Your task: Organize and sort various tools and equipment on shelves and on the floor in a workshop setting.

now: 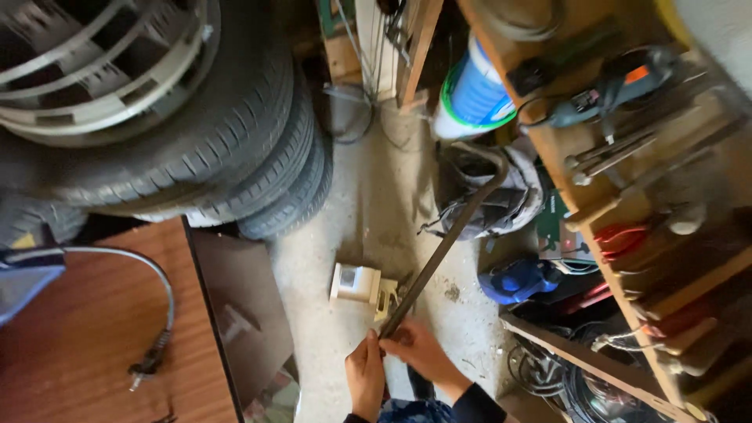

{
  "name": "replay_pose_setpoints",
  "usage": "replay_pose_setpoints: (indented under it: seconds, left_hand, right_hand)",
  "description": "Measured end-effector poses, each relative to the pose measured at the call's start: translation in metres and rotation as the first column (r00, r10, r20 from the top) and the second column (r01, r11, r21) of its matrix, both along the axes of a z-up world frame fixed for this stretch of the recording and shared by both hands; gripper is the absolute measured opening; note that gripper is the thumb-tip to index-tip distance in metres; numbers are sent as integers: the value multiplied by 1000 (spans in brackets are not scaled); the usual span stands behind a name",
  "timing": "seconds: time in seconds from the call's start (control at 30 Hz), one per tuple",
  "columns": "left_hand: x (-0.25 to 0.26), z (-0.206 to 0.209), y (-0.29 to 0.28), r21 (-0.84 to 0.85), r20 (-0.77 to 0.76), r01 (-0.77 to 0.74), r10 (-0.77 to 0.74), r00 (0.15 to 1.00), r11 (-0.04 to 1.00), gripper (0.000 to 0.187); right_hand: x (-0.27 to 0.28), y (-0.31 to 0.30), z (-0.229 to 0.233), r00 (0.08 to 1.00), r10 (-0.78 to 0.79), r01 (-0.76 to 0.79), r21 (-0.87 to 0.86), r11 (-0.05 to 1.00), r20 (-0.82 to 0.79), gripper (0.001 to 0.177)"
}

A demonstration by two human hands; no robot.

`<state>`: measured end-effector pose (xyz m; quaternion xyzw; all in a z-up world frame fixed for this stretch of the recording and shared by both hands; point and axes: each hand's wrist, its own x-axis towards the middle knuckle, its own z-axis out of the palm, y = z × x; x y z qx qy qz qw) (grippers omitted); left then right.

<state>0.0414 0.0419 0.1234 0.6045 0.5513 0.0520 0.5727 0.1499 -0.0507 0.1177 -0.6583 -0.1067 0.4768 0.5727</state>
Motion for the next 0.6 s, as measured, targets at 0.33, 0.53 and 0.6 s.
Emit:
replay_pose_setpoints:
  seconds: [0.33, 0.53, 0.6]
  left_hand:
    - [61, 71, 29, 180, 337, 170, -223, 915, 969, 58]
    - [110, 104, 33, 334, 357, 240, -358, 863, 911, 45]
    - [119, 115, 34, 409, 400, 231, -401, 824, 883, 43]
  right_hand:
    - [51, 25, 103, 964, -264, 261, 179, 949, -6, 41]
    - [123, 12, 70, 926, -378, 359, 311, 880, 2, 31]
    - [151, 9, 71, 921, -388, 366, 298, 881, 16, 28]
